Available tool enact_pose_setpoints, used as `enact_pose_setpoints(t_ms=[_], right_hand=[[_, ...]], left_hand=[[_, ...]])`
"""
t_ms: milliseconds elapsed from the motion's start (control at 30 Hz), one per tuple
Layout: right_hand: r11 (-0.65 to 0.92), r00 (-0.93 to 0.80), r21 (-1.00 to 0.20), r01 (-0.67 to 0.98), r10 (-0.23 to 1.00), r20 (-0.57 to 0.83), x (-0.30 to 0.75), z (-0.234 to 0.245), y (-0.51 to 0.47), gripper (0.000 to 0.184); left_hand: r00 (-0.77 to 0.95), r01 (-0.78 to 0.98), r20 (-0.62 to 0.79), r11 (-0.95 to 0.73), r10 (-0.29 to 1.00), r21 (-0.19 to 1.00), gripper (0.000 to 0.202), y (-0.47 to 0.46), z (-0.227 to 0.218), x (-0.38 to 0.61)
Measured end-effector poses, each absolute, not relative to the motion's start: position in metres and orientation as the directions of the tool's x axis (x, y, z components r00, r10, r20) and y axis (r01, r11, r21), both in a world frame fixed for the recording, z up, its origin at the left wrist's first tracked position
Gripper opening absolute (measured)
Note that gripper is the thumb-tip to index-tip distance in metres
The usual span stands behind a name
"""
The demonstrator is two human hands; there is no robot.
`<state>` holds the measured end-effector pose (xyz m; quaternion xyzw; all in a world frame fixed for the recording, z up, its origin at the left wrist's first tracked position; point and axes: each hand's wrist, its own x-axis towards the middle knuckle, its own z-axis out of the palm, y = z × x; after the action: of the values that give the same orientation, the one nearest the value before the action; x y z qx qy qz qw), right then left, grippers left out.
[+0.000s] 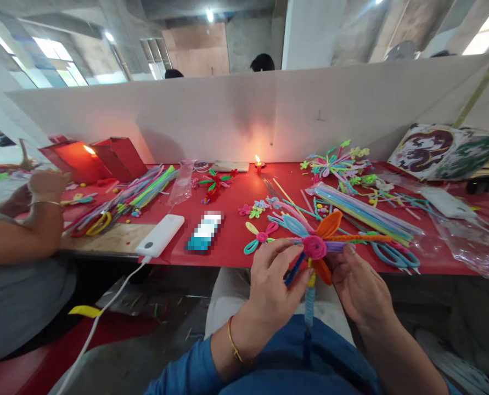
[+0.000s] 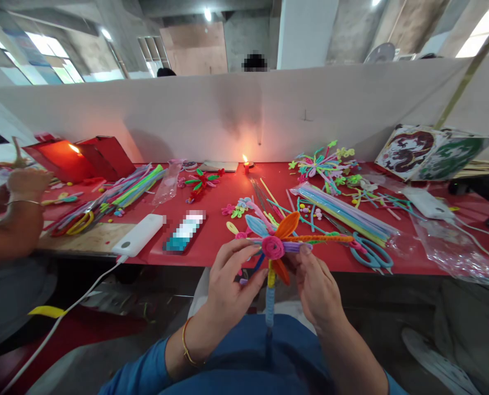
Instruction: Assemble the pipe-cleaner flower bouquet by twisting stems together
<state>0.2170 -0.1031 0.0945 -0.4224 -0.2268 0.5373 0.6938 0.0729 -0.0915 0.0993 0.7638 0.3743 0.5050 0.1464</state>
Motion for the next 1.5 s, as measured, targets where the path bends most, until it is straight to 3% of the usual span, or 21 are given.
enact_pose_setpoints(t_ms=[100, 200, 400, 533, 600, 733, 833, 1000, 1100, 1233, 1400, 1500], right_hand=[[0.105, 0.381, -0.842, -0.53, 0.916, -0.125, 0.22, 0.096, -0.101, 0.013], [0.105, 0.402, -0.871, -0.479, 0.909, -0.112, 0.22, 0.1, -0.102, 0.009], [0.135, 0.502, -0.855, -0.501, 0.85, -0.161, 0.217, 0.103, -0.102, 0.009], [0.222, 0.585, -0.814, -0.537, 0.793, -0.17, 0.216, 0.1, -0.097, 0.002], [0.255, 0.588, -0.79, -0.558, 0.793, -0.16, 0.215, 0.101, -0.095, 0.008], [0.248, 0.465, -0.784, -0.569, 0.884, -0.058, 0.218, 0.1, -0.097, 0.02], [0.206, 0.375, -0.854, -0.478, 0.927, 0.014, 0.224, 0.088, -0.103, 0.026], [-0.098, 0.125, -0.949, -0.299, 0.982, -0.141, 0.223, 0.049, -0.124, 0.029], [-0.175, -0.02, -0.936, -0.304, 0.984, -0.177, 0.213, 0.031, -0.138, 0.031], [-0.161, -0.21, -0.946, -0.28, 0.972, -0.103, 0.205, 0.023, -0.146, 0.034], [-0.155, -0.242, -0.929, -0.336, 0.967, -0.074, 0.205, 0.021, -0.143, 0.033], [-0.182, -0.203, -0.889, -0.421, 0.974, -0.103, 0.205, 0.016, -0.143, 0.028]], left_hand=[[0.202, 0.348, 0.699, -0.718, 0.686, 0.603, 0.022, -0.098, 0.093, 0.073], [0.319, 0.305, 0.651, -0.725, 0.689, 0.618, 0.017, -0.107, 0.084, 0.078], [0.521, 0.402, 0.339, -0.575, 0.784, 0.712, 0.019, -0.118, 0.072, 0.091], [0.608, 0.43, 0.151, -0.483, 0.78, 0.763, 0.02, -0.118, 0.071, 0.095], [0.632, 0.41, 0.092, -0.433, 0.77, 0.803, 0.017, -0.117, 0.07, 0.097], [0.579, 0.365, 0.058, -0.323, 0.813, 0.873, 0.015, -0.113, 0.069, 0.095], [0.496, 0.308, 0.085, -0.267, 0.864, 0.913, 0.016, -0.107, 0.074, 0.09], [0.402, 0.214, 0.106, -0.206, 0.91, 0.955, 0.017, -0.097, 0.08, 0.083], [0.357, 0.254, 0.103, -0.203, 0.928, 0.946, 0.017, -0.094, 0.081, 0.082], [0.342, 0.32, 0.107, -0.222, 0.934, 0.921, 0.016, -0.095, 0.08, 0.083], [0.384, 0.271, 0.049, -0.163, 0.922, 0.948, 0.016, -0.099, 0.075, 0.084], [0.399, 0.297, 0.094, -0.226, 0.912, 0.928, 0.014, -0.1, 0.074, 0.085]])
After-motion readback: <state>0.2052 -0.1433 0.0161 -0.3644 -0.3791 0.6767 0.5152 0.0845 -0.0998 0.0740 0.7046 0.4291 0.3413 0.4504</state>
